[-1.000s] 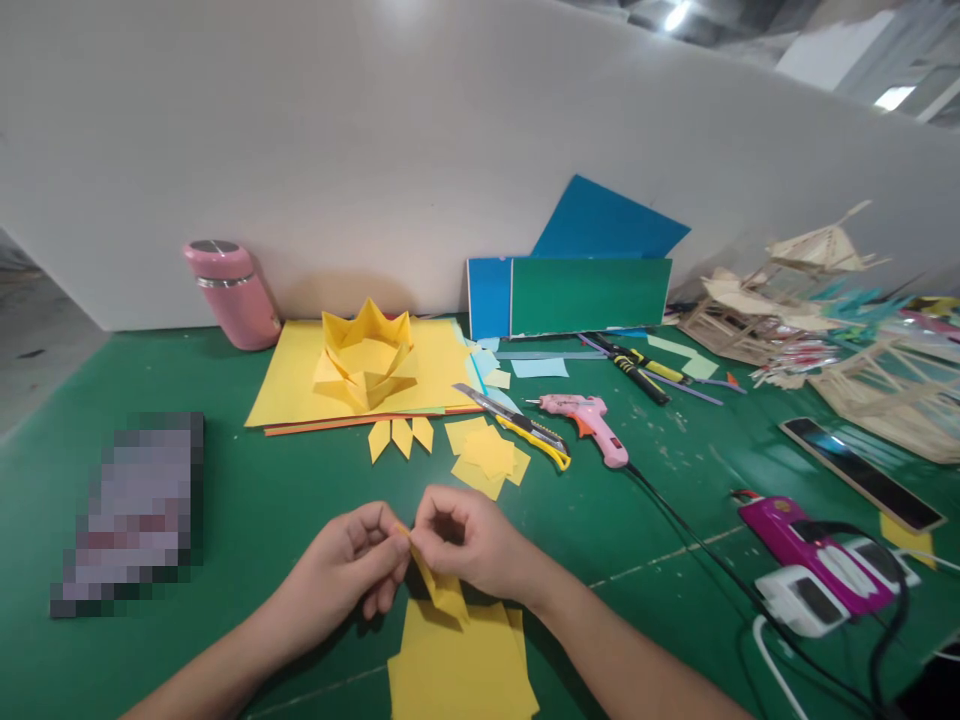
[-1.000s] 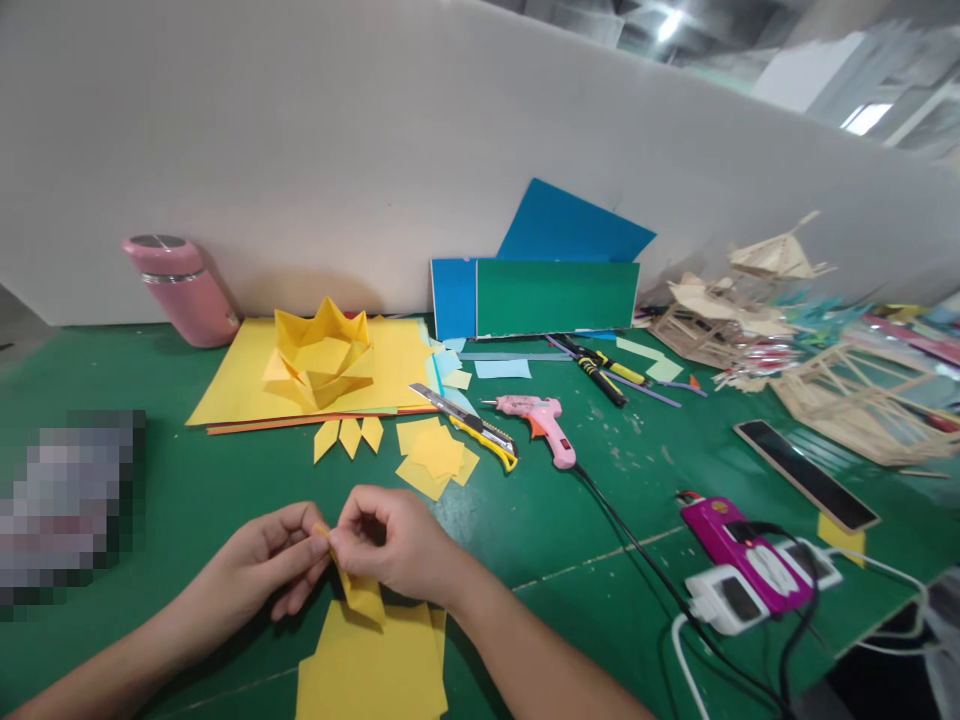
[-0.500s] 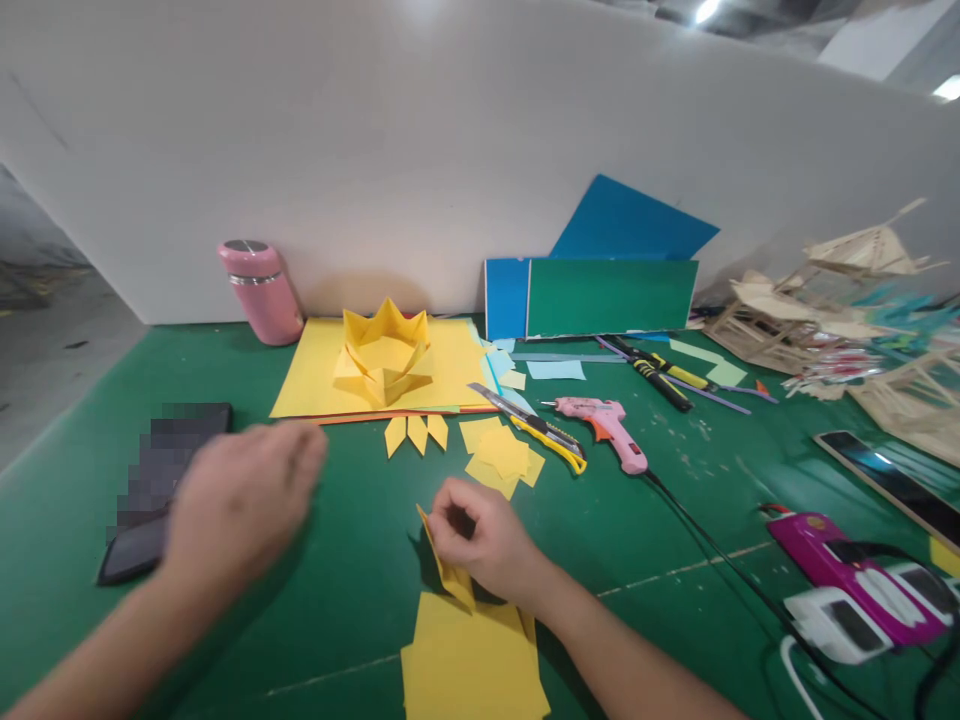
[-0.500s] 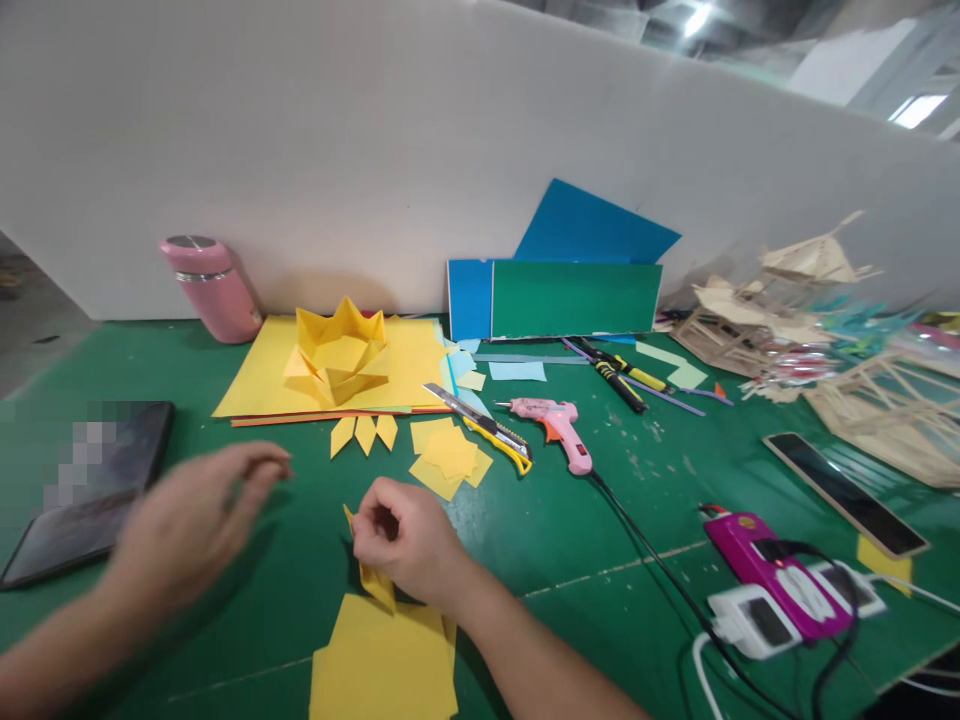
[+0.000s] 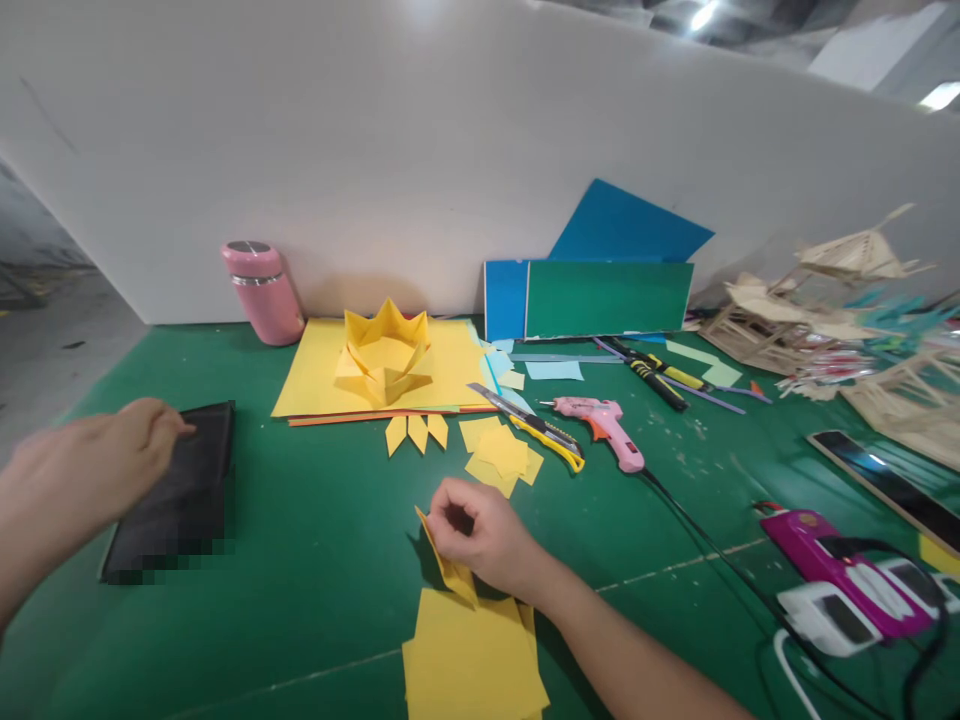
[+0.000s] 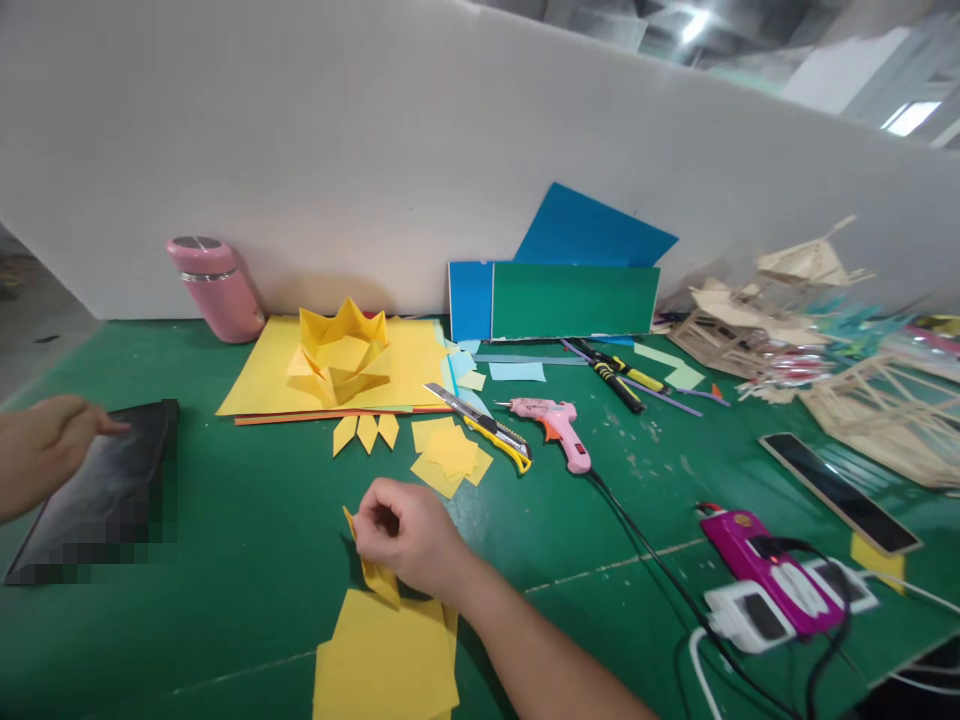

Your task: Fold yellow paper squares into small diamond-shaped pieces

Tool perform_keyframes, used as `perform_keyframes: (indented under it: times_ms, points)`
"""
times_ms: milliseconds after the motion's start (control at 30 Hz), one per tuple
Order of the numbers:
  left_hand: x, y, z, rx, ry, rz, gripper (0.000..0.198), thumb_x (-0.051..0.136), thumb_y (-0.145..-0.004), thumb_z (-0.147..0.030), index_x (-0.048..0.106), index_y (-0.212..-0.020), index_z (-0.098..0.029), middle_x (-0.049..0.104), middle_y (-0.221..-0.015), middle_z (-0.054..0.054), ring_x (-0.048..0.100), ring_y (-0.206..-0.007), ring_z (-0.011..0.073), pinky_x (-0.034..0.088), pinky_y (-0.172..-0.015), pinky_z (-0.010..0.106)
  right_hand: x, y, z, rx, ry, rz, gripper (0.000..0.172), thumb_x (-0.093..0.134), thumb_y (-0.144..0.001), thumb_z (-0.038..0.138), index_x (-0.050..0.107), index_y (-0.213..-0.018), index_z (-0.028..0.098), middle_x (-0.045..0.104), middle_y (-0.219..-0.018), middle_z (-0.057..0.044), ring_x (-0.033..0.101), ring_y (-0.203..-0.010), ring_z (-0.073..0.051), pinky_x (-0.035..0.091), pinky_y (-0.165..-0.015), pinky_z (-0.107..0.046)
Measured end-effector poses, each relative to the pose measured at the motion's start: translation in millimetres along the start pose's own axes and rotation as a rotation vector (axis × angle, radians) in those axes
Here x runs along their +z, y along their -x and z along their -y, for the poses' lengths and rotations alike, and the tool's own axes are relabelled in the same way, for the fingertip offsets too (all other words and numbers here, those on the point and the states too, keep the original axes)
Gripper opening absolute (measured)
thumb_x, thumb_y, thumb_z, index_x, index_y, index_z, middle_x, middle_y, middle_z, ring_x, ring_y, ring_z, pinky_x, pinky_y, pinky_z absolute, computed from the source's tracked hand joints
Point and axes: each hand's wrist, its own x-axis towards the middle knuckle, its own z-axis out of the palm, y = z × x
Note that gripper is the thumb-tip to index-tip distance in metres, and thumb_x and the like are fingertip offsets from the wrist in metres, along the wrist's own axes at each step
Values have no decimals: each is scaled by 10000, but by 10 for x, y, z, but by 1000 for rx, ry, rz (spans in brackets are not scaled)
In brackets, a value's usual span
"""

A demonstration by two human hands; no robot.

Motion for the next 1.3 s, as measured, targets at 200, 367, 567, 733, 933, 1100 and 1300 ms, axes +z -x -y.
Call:
perform_keyframes:
  times_ms: [200,367,567,733,933,1100,1300]
  points:
    - [18,507,-824,234,283,25,341,311,-850,-431,568,-868,-209,673,-823,52,625,-740,262,436,-689,342,8,1,-10,25,-36,-15,146,517,-714,236,425,-607,197,417,-553,57,343,-492,-73,281,-461,-191]
    - [442,915,-1242,491,617,29,252,417,-846,-402,591,-905,-230,695,-837,55,661,-796,258,487,-738,351,-4,-8,-15,14,-68,-9,140,515,-736,252,443,-631,192,416,-565,56,352,-506,-75,293,-473,-191]
    - [690,1039,-1359,311,1112,229,237,561,-777,-353,541,-972,-220,651,-808,24,644,-669,184,542,-619,296,-15,2,1,10,-112,32,147,539,-740,247,460,-635,181,419,-577,55,346,-523,-73,291,-483,-188]
    - [704,988,-1434,117,1419,513,310,697,-665,-432,585,-817,-187,615,-639,-14,602,-562,147,523,-560,264,-12,20,7,24,-114,29,173,554,-760,274,478,-638,176,430,-574,54,366,-521,-73,300,-481,-189]
    - [652,960,-1427,35,1408,560,326,713,-653,-479,596,-699,-177,633,-559,2,600,-526,152,512,-551,274,-24,6,-7,40,-126,26,173,579,-767,290,514,-661,169,464,-583,47,388,-518,-72,317,-482,-191]
    - [650,931,-1418,20,1403,480,316,726,-638,-464,581,-664,-184,635,-558,-5,618,-538,159,520,-552,278,-19,-7,13,51,-190,25,164,601,-767,319,548,-720,172,517,-602,38,445,-522,-79,368,-500,-200]
    - [624,919,-1429,-8,1399,480,320,727,-609,-469,611,-685,-181,662,-602,7,641,-596,171,529,-599,287,-4,-3,11,35,-200,-36,92,621,-713,242,553,-719,181,578,-698,19,555,-656,-112,470,-644,-240]
